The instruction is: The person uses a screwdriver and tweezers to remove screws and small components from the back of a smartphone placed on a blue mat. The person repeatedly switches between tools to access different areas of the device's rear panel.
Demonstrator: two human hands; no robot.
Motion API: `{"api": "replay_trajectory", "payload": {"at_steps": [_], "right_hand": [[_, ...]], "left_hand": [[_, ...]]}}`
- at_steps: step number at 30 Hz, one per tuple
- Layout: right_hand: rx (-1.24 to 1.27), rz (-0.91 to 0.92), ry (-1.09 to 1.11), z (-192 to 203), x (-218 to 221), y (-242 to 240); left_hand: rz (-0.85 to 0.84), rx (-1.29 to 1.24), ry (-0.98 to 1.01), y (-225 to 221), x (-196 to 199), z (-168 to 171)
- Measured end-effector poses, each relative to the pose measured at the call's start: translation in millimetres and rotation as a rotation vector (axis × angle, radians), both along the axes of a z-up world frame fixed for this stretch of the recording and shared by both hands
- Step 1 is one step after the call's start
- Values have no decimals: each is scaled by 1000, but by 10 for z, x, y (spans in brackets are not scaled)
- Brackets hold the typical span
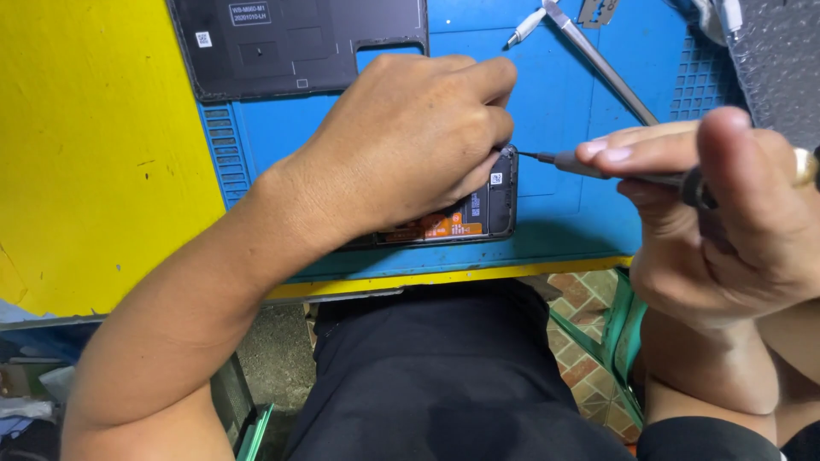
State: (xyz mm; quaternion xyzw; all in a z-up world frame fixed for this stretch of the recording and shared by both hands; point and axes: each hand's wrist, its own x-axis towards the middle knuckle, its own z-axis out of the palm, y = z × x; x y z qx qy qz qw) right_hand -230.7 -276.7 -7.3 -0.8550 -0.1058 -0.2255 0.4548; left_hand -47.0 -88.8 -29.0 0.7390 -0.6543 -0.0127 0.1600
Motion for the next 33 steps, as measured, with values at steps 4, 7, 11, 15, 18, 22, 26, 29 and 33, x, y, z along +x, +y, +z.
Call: {"api": "replay_trajectory", "payload": {"at_steps": [4, 7, 11, 15, 18, 22, 26, 29, 33], "right_hand": [[-13, -21, -8, 50, -25, 62], [-4, -47, 11, 54, -89, 79], [5, 35, 40, 43, -139, 23], [9, 96, 23, -13, -112, -48], [-11, 61, 55, 5, -149, -30], [-2, 65, 39, -11, -135, -13], [7, 70, 30, -42, -144, -42], [1, 59, 24, -57, -146, -34], [-36, 107, 23, -46, -140, -89]], "left_hand": [[-1, -5, 24, -31, -43, 15], [0, -32, -2, -75, -82, 11], [-12, -17, -27, -93, -83, 13], [-22, -19, -12, -94, -80, 22], [-23, -47, -17, -90, -86, 15], [-24, -55, 2, -92, -82, 2], [-20, -48, 21, -86, -77, 5], [-22, -36, 24, -93, -75, 15], [-25, -20, 32, -88, -63, 0]]}}
